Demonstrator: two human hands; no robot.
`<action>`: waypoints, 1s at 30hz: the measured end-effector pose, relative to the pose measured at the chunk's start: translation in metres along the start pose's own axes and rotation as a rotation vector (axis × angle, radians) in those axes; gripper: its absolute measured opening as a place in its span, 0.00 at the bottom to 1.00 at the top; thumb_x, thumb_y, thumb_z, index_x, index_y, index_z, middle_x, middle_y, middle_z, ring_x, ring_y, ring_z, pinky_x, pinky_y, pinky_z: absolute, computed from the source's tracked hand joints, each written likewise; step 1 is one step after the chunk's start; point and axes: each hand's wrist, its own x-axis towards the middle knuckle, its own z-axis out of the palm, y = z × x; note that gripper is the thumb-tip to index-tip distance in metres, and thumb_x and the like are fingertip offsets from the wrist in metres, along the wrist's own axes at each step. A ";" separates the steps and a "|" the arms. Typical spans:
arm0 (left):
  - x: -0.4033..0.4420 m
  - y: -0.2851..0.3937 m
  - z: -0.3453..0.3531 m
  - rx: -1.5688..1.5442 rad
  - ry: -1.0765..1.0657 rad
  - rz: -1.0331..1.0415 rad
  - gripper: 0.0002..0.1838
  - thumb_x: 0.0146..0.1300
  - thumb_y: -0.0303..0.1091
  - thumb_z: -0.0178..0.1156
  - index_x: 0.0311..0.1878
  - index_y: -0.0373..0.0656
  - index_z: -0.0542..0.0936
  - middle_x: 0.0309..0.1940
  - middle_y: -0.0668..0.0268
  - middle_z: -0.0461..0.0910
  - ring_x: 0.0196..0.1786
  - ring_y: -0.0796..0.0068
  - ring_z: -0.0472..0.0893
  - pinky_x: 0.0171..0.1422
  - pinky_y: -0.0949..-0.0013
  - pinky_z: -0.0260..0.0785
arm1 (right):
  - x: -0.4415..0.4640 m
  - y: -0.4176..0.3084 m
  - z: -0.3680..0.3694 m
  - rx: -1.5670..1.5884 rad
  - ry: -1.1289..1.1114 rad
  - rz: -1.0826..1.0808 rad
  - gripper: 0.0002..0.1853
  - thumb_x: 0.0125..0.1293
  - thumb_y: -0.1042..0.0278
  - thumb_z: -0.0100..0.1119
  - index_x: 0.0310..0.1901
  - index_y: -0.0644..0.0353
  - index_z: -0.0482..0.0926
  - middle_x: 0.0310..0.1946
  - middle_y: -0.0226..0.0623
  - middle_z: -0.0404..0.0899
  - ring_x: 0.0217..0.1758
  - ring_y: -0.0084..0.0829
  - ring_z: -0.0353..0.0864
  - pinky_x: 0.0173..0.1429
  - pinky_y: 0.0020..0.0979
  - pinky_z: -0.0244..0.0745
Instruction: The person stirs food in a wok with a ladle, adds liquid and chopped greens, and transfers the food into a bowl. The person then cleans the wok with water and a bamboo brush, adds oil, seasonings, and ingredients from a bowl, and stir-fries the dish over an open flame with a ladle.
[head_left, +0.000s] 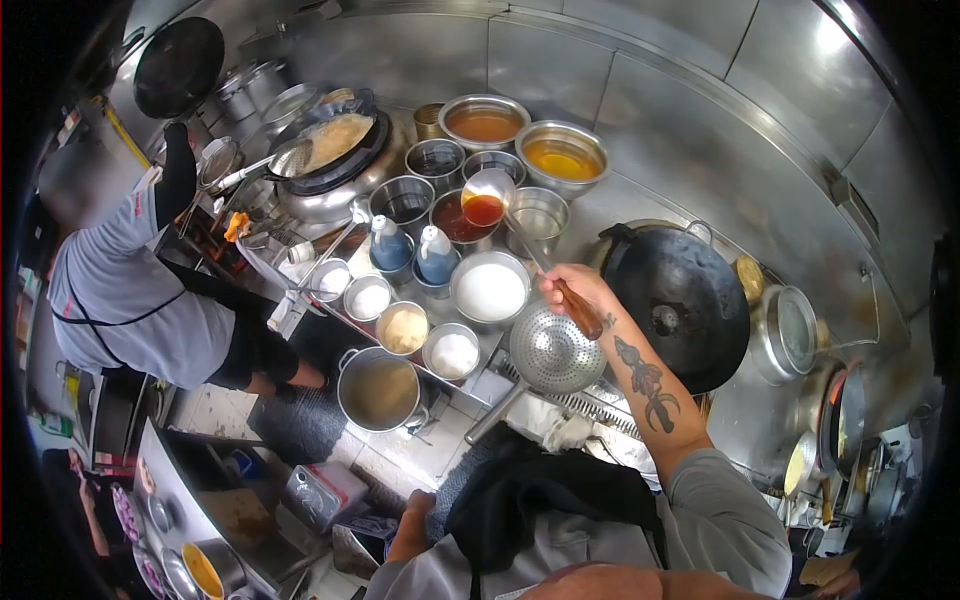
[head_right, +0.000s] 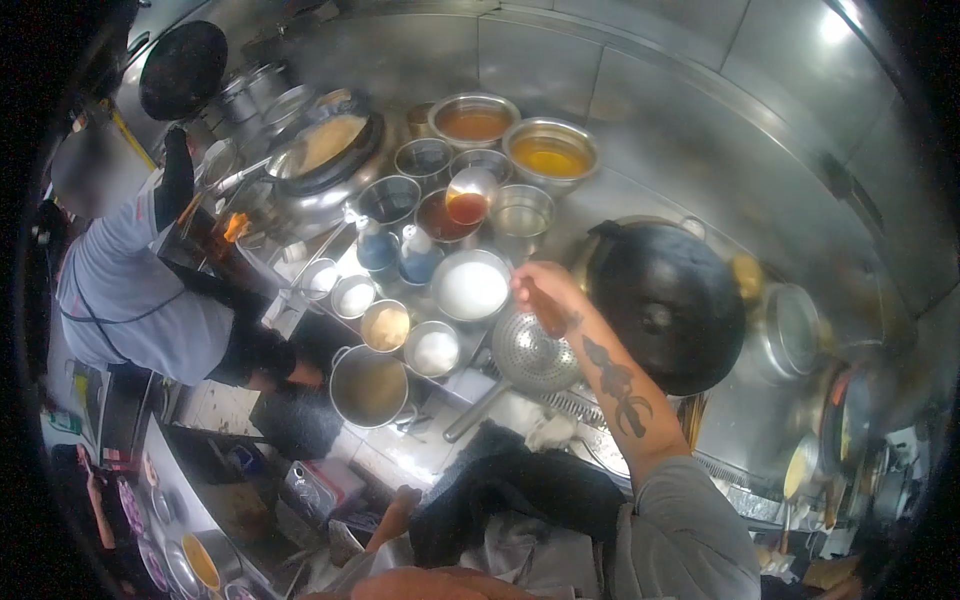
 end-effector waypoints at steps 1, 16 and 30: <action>0.001 0.002 0.001 0.002 -0.034 -0.017 0.10 0.56 0.35 0.52 0.33 0.46 0.83 0.31 0.56 0.83 0.37 0.56 0.84 0.43 0.57 0.74 | -0.002 0.000 0.001 -0.052 0.003 -0.011 0.08 0.64 0.74 0.47 0.43 0.64 0.66 0.24 0.28 0.69 0.18 0.18 0.66 0.20 0.23 0.62; -0.022 0.043 0.034 -0.274 0.012 -0.300 0.11 0.58 0.35 0.51 0.29 0.46 0.83 0.28 0.58 0.83 0.33 0.57 0.84 0.41 0.53 0.74 | -0.025 0.010 -0.041 0.381 -0.239 0.118 0.14 0.63 0.71 0.47 0.49 0.68 0.64 0.27 0.30 0.70 0.19 0.19 0.69 0.22 0.24 0.64; -0.042 0.115 0.062 -0.176 0.164 -0.256 0.10 0.57 0.34 0.52 0.25 0.43 0.80 0.25 0.55 0.81 0.31 0.53 0.81 0.36 0.53 0.73 | -0.241 0.028 -0.182 0.601 -0.322 -0.001 0.17 0.66 0.69 0.47 0.54 0.69 0.66 0.30 0.31 0.70 0.22 0.19 0.68 0.26 0.24 0.64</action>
